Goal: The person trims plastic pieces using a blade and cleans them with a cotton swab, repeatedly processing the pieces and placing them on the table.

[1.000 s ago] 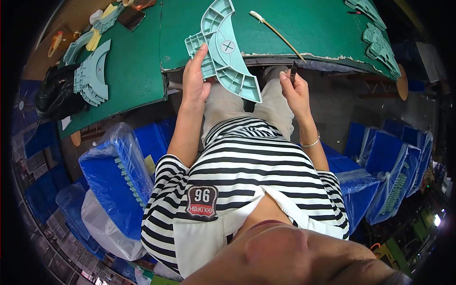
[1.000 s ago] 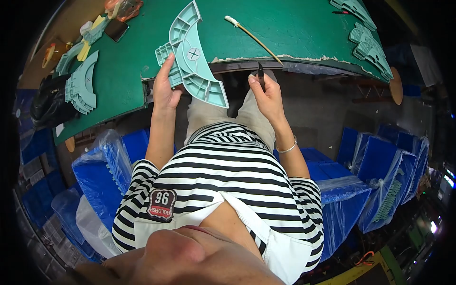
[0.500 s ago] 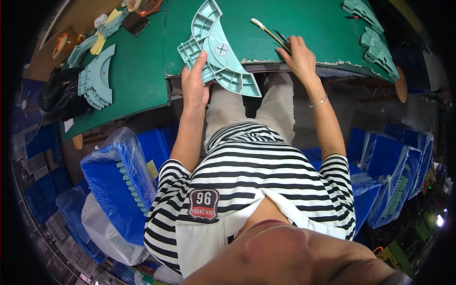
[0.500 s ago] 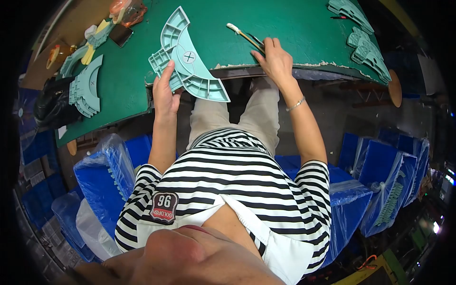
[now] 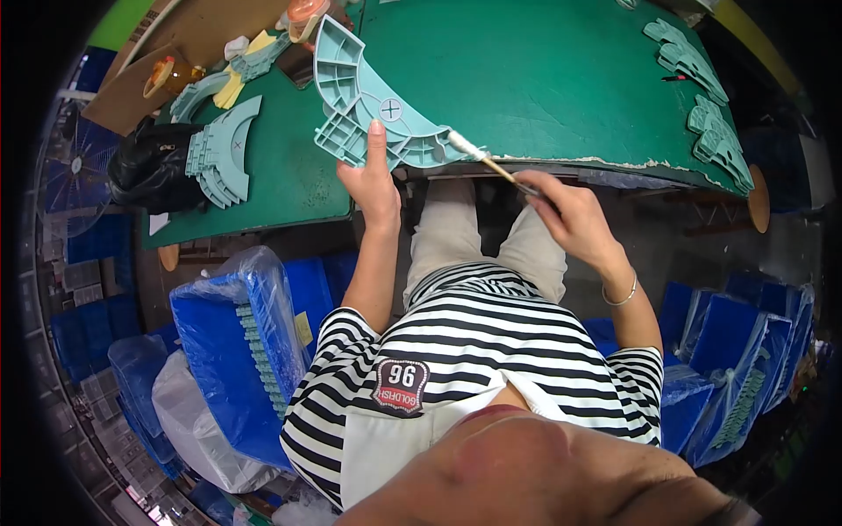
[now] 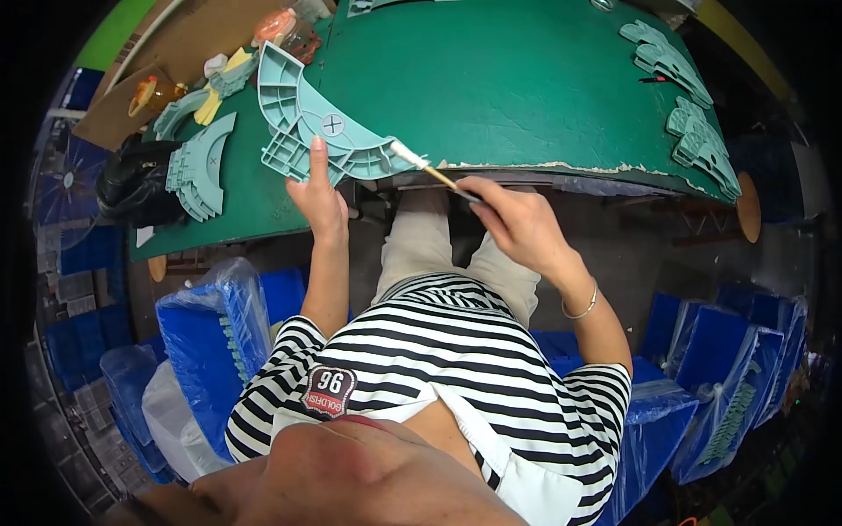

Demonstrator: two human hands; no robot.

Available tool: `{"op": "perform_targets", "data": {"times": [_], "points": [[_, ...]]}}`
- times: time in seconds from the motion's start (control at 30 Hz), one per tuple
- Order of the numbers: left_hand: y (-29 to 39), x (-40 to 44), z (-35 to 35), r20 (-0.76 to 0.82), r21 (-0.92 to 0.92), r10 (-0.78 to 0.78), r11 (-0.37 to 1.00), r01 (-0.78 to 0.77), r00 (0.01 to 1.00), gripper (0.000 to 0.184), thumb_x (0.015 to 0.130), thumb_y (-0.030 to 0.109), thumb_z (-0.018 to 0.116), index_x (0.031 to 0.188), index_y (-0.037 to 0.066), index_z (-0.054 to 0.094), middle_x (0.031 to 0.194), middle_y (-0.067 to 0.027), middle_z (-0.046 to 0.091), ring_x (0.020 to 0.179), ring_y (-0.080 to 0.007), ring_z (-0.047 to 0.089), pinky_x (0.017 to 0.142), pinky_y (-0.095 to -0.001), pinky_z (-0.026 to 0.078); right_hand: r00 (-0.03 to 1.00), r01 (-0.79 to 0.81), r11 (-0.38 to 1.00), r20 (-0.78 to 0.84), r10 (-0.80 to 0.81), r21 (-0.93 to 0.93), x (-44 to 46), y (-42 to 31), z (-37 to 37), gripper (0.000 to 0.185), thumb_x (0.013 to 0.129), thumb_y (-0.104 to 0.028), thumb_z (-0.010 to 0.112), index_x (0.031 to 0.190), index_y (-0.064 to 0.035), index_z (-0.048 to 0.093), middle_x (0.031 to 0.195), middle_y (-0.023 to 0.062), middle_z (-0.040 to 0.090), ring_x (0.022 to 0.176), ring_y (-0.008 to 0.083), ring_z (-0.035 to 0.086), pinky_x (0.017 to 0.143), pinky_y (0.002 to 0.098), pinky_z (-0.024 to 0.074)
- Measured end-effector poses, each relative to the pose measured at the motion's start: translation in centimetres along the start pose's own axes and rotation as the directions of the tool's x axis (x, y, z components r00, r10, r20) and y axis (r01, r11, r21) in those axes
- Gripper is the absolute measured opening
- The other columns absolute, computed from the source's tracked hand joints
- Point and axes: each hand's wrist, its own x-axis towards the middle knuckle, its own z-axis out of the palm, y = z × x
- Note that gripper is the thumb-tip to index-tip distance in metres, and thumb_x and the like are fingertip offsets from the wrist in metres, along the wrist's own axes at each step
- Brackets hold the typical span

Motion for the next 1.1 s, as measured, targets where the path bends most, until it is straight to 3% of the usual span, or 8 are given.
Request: {"op": "perform_targets", "data": {"times": [0.27, 0.3, 0.4, 0.47, 0.67, 0.87, 0.93, 1.1], "points": [[-0.6, -1.6, 0.8, 0.099, 0.185, 0.173, 0.964, -0.189, 0.98, 0.023, 0.088, 0.009, 0.069, 0.107, -0.002, 0.061, 0.103, -0.0054, 0.063, 0.09, -0.0113, 0.057, 0.081, -0.0267, 0.045, 0.994, -0.02, 0.927, 0.094, 0.06, -0.375, 0.7, -2.3, 1.9, 0.036, 0.083, -0.003, 0.062, 0.118, -0.0047, 0.057, 0.077, 0.0147, 0.064, 0.061, 0.0334, 0.061, 0.051, 0.0416, 0.0464], [-0.9, -1.2, 0.2, 0.084, 0.125, 0.138, 0.981, -0.148, 0.987, 0.026, 0.088, 0.008, 0.069, 0.11, -0.002, 0.06, 0.106, -0.0062, 0.063, 0.092, -0.0117, 0.058, 0.083, -0.0278, 0.046, 0.997, 0.054, 0.967, 0.06, -0.04, -0.248, 0.7, -1.3, 2.3, 0.032, 0.084, -0.004, 0.061, 0.116, -0.0023, 0.058, 0.068, 0.0144, 0.058, 0.053, 0.0272, 0.055, 0.048, 0.037, 0.0422], [-0.8, -0.5, -0.5, 0.023, -0.089, 0.067, 0.994, -0.065, 0.997, 0.029, 0.087, 0.005, 0.069, 0.114, -0.003, 0.059, 0.109, -0.0074, 0.063, 0.095, -0.0127, 0.059, 0.086, -0.0295, 0.047, 0.976, -0.12, 0.97, 0.203, 0.077, 0.213, 1.4, -0.3, 0.6, 0.027, 0.087, -0.006, 0.059, 0.114, 0.0001, 0.059, 0.064, 0.0081, 0.049, 0.052, 0.0146, 0.045, 0.048, 0.0288, 0.0368], [-0.6, 0.1, -1.1, 0.038, -0.107, -0.015, 0.994, 0.019, 0.999, 0.033, 0.09, 0.008, 0.066, 0.118, -0.004, 0.056, 0.114, -0.0087, 0.062, 0.098, -0.0145, 0.059, 0.088, -0.0317, 0.049, 0.964, -0.232, 0.868, 0.224, 0.144, 0.439, 0.9, 0.1, 0.6, 0.026, 0.094, -0.011, 0.054, 0.117, 0.0005, 0.059, 0.068, -0.0053, 0.043, 0.058, 0.0029, 0.036, 0.05, 0.0206, 0.03], [-1.2, 1.9, -1.9, 0.028, -0.25, -0.355, 0.903, 0.35, 0.935, 0.036, 0.092, 0.019, 0.064, 0.12, -0.001, 0.055, 0.114, -0.0086, 0.062, 0.102, -0.0186, 0.062, 0.085, -0.0341, 0.053, 0.971, -0.184, 0.805, -0.025, 0.24, 0.564, -0.3, -1.3, -3.3, 0.024, 0.099, -0.013, 0.05, 0.115, 0.0023, 0.058, 0.067, -0.0048, 0.047, 0.057, 0.0023, 0.04, 0.052, 0.0195, 0.031], [-4.1, 2.4, -3.2, 0.344, -0.394, -0.506, 0.687, 0.611, 0.791, 0.037, 0.093, 0.034, 0.062, 0.112, 0.002, 0.057, 0.101, -0.0101, 0.065, 0.089, -0.0209, 0.065, 0.08, -0.0335, 0.056, 0.939, -0.16, 0.907, -0.223, 0.261, 0.39, -0.7, 0.6, -0.7, 0.015, 0.098, -0.012, 0.051, 0.107, -0.0008, 0.057, 0.068, -0.0021, 0.045, 0.06, 0.0069, 0.038, 0.055, 0.0223, 0.033], [-4.5, 2.3, -3.5, 0.719, -0.555, -0.535, -0.058, 0.83, 0.443, 0.037, 0.094, 0.031, 0.059, 0.111, -0.001, 0.053, 0.088, -0.0088, 0.062, 0.079, -0.0176, 0.064, 0.068, -0.0311, 0.055, 0.952, -0.173, 0.944, -0.197, 0.233, 0.282, -0.5, 0.0, 0.1, 0.013, 0.096, -0.011, 0.054, 0.103, -0.0007, 0.058, 0.066, 0.0021, 0.046, 0.059, 0.0098, 0.041, 0.055, 0.0248, 0.0359], [-4.3, -1.6, -0.9, 0.924, -0.362, -0.309, -0.519, 0.774, 0.225, 0.014, 0.093, 0.008, 0.049, 0.101, -0.001, 0.044, 0.058, -0.0045, 0.05, 0.045, -0.0137, 0.052, 0.041, -0.0231, 0.04, 0.96, -0.09, 0.962, -0.236, 0.153, 0.259, 0.9, -1.1, 3.3, 0.01, 0.093, -0.012, 0.059, 0.088, -0.0031, 0.056, 0.063, 0.0072, 0.051, 0.051, 0.0184, 0.047, 0.05, 0.0299, 0.0376]]}}
